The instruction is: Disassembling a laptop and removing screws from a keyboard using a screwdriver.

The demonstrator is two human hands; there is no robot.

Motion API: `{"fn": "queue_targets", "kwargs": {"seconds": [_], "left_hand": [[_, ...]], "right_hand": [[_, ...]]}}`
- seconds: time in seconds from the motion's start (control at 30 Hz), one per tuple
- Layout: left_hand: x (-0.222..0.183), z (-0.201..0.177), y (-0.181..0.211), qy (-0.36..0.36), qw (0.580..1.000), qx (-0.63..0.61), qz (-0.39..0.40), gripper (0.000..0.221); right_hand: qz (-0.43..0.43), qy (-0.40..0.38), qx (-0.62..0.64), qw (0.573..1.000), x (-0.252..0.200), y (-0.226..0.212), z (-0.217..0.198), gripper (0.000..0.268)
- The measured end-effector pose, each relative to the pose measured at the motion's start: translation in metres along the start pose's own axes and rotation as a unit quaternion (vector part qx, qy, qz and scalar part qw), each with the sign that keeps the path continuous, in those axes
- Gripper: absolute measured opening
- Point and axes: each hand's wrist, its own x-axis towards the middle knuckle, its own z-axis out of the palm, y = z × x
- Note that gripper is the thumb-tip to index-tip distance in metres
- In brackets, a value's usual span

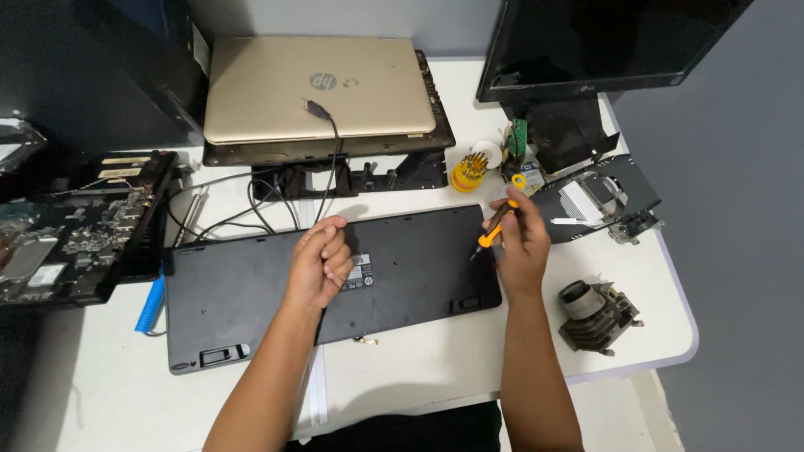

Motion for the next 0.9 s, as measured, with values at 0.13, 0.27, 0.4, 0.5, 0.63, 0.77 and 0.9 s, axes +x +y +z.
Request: {"fn": "queue_targets", "kwargs": {"seconds": [0.13,0.27,0.4,0.5,0.63,0.77,0.9], "left_hand": [[-0.002,0.008,0.000,0.003,0.999,0.024,0.021,0.018],[-0.004,0.010,-0.002,-0.002,0.999,0.035,0.029,0.019],[-0.005,0.010,-0.003,-0.009,0.999,0.033,0.039,0.021],[-0.006,0.013,-0.004,-0.011,0.998,0.040,0.046,0.021],[-0.006,0.011,-0.006,-0.012,0.998,0.046,0.050,0.021],[-0.006,0.013,-0.005,-0.013,0.998,0.046,0.051,0.021],[-0.005,0.014,-0.006,-0.010,0.997,0.051,0.052,0.021]], "right_hand": [[0.012,-0.074,-0.030,0.997,-0.015,-0.028,-0.004,0.036],[-0.119,-0.028,-0.132,0.984,-0.032,-0.020,-0.013,0.034],[-0.164,-0.015,-0.128,0.978,-0.029,-0.009,-0.020,0.035],[-0.147,-0.032,-0.108,0.983,-0.030,-0.008,-0.017,0.033],[-0.151,-0.029,-0.105,0.983,-0.029,-0.009,-0.020,0.034],[-0.143,-0.029,-0.091,0.985,-0.030,-0.005,-0.019,0.033],[-0.161,-0.036,-0.105,0.981,-0.030,-0.014,-0.013,0.032]]}}
